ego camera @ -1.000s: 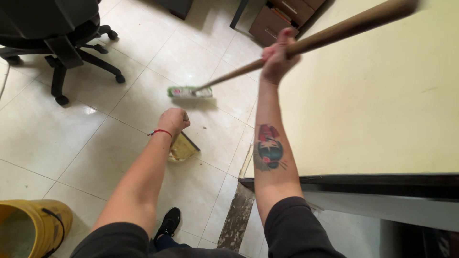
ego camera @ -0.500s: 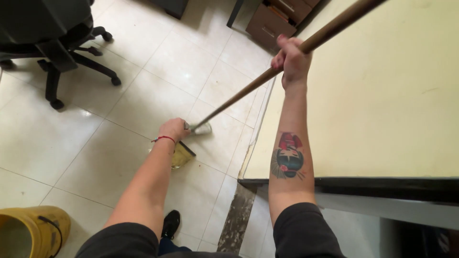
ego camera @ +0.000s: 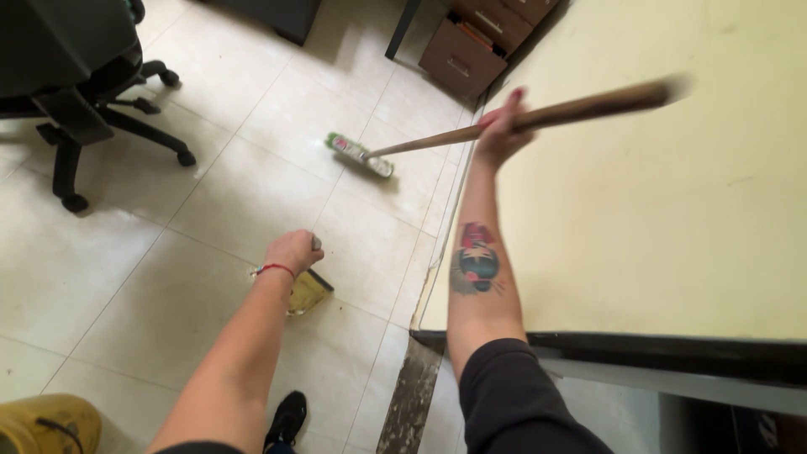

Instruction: The person assembles a broom by screwing a handle into a broom head and then uses it to sweep the floor.

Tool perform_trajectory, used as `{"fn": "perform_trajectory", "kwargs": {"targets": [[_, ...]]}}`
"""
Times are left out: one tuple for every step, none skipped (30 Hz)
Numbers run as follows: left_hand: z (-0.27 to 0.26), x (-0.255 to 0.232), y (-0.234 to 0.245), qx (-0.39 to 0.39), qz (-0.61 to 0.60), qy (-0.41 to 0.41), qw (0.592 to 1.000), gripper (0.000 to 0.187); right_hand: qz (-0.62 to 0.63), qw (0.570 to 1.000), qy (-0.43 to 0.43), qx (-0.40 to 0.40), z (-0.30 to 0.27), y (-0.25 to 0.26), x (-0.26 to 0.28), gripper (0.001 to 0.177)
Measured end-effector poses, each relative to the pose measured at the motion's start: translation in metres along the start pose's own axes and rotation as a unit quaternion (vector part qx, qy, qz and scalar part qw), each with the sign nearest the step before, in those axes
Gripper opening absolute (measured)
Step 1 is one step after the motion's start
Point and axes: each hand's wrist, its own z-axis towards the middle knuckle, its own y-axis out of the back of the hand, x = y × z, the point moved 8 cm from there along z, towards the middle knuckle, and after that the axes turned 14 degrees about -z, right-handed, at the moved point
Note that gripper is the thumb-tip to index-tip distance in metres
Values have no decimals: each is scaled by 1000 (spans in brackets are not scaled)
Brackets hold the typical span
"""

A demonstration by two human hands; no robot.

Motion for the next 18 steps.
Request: {"fn": "perform_trajectory", "kwargs": {"targets": [[-2,0,1,6,4,7,1000,22,-26,999,-14,32,-10,-11,-21,58],[0,-1,2,6,5,5,1000,22,-26,999,-12,29,-29,-15,-45,58],[0,0,0,8,-5,11,1000,22,-54,995,-45,75,-51,-21,-75,54],[-2,1,-2,10,-14,16,1000,22,-82,986,-77,121,-74,-27,-104,52],[0,-1,-3,11,-14,14,1000,22,-83,987,-76,119,-77,-22,-104,52],[0,-1,-2,9,-6,15,1000,25,-89,983,-80,140,-82,-21,-104,48],[-3,2,-3,10,3,18,1000,27,-96,978,-87,162,-92,-18,-104,45],[-4,4,3,14,5,18,1000,27,-99,978,-89,160,-86,-14,-92,45],[-9,3,3,21,15,1,1000,26,-98,975,-96,175,-83,-5,-81,44],[-15,1,3,29,25,-17,999,28,-96,972,-103,190,-80,6,-69,42],[-15,3,1,32,29,-25,999,28,-99,973,-102,181,-70,19,-49,42],[-15,8,1,21,11,-12,1000,26,-77,971,-127,189,-64,30,-32,41],[-16,14,1,11,-7,-2,1000,27,-56,967,-151,195,-61,43,-14,40],[-16,14,0,15,-3,-12,1000,27,-61,970,-149,185,-61,61,10,40],[-22,17,-1,14,-2,-28,1000,27,-40,966,-172,187,-70,78,31,40],[-28,21,-3,13,-1,-43,999,29,-19,962,-195,188,-79,95,52,40],[-33,22,-4,21,4,-49,999,29,-24,964,-197,178,-93,114,77,40],[-38,23,-3,15,1,-62,998,31,-7,966,-191,177,-108,130,103,41]]}}
